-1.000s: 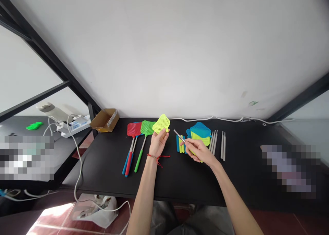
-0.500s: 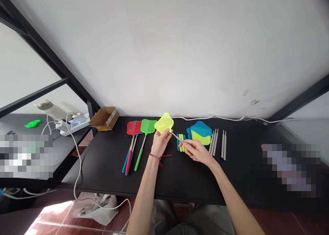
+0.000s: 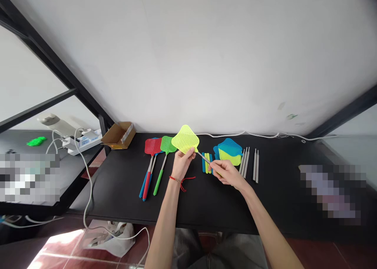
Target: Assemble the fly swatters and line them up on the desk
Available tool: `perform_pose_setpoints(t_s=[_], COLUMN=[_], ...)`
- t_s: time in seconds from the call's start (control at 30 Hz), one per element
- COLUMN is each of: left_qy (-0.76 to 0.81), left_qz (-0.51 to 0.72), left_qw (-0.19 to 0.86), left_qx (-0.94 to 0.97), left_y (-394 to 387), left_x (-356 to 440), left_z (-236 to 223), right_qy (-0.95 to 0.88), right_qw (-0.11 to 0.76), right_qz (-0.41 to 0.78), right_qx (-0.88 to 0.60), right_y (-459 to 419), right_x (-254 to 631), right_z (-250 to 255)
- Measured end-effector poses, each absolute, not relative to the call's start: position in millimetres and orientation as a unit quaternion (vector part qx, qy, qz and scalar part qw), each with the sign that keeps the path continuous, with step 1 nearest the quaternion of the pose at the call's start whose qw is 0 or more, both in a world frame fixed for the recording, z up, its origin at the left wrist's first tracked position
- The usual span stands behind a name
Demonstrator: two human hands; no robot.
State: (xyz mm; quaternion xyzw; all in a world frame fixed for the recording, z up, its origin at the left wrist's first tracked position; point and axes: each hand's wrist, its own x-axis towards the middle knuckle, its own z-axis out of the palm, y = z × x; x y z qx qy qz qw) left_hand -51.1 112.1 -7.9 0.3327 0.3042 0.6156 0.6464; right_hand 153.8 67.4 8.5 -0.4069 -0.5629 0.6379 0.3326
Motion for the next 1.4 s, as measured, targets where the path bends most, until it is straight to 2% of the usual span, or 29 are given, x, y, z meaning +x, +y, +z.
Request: perform_pose_setpoints(t_s=[0.9,1.4], left_qy=[0.282,0.31], left_qz=[0.552,0.563], left_qw=[0.676,0.64], left_qx=[0.399,0.42], left_y=[110,112], left_x=[-41,-44], left_z=[-13,-14], right_qy=[-0.475,-0.506], right_qw=[0.352,0.337], right_qz=[0.732,0.708], right_qx=[-0.339,-0.361], right_y=[66,66], right_x=[146,145], right_z=[1,6])
